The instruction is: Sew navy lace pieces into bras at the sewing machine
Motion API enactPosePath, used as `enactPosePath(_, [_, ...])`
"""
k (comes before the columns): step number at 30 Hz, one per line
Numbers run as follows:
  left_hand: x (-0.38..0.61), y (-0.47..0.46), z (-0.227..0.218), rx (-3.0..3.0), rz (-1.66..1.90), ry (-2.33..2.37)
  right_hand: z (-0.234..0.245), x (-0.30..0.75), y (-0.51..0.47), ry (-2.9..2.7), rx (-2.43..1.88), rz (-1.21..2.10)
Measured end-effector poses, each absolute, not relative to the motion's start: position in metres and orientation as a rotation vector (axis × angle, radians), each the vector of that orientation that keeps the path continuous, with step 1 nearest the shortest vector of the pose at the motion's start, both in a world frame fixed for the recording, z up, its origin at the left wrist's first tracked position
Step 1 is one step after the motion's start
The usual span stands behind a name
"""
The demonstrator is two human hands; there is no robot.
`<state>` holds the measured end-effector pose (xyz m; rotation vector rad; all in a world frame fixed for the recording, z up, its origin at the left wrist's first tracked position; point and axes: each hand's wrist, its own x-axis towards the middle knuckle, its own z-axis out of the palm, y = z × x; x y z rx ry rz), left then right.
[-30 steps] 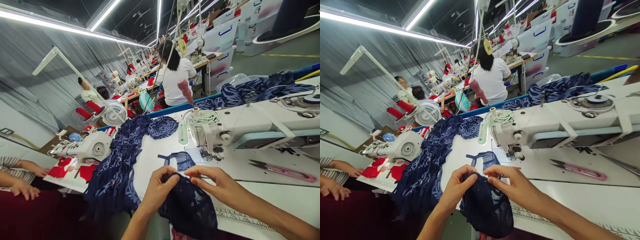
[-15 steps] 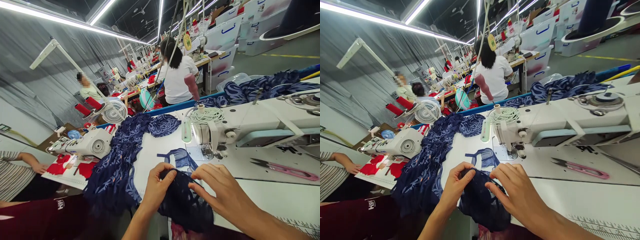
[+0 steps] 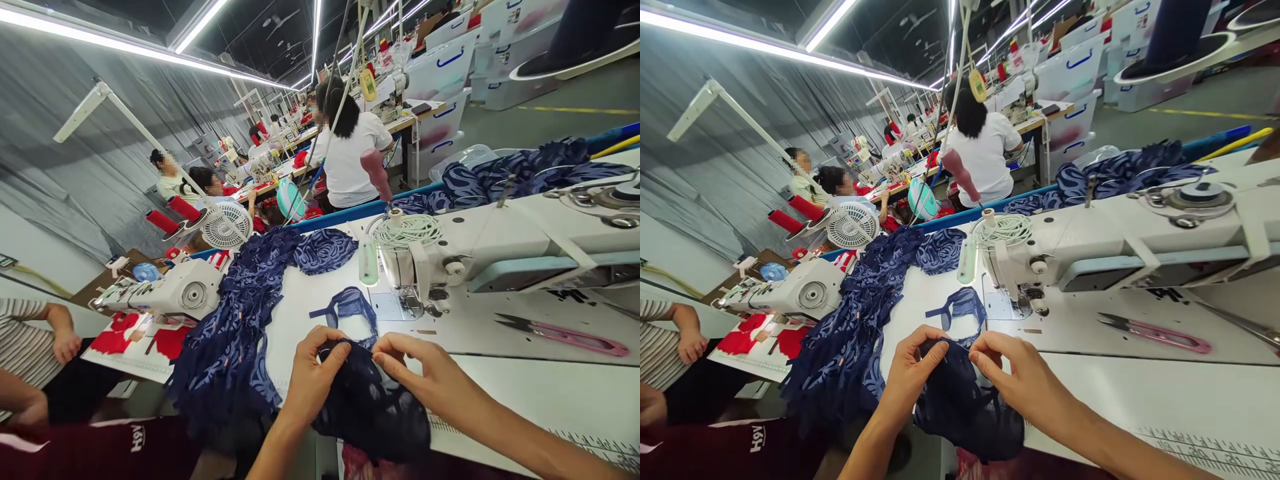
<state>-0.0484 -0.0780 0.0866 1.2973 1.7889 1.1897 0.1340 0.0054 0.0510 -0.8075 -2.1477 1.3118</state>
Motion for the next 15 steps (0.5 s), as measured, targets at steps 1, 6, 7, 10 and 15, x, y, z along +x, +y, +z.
enactPosePath(1, [-0.049,-0.079,0.086,1.258,1.198,1.767,0.052,0.135,0.008,-2.179,-0.763,1.189])
enactPosePath(6, [-0.051,-0.081,0.088,1.080,1.254,1.618,0.054,0.135,0.024,-2.248,-0.536,0.907])
enactPosePath(7, [-0.051,-0.082,0.088,1.057,1.260,1.593,0.055,0.134,0.025,-2.265,-0.528,0.918])
enactPosePath(10, [-0.053,-0.088,0.081,1.030,1.281,1.585,0.056,0.128,0.023,-2.308,-0.546,0.826])
enactPosePath(15, [-0.075,-0.112,0.065,1.002,1.317,1.747,0.070,0.093,0.001,-2.458,-0.580,1.051])
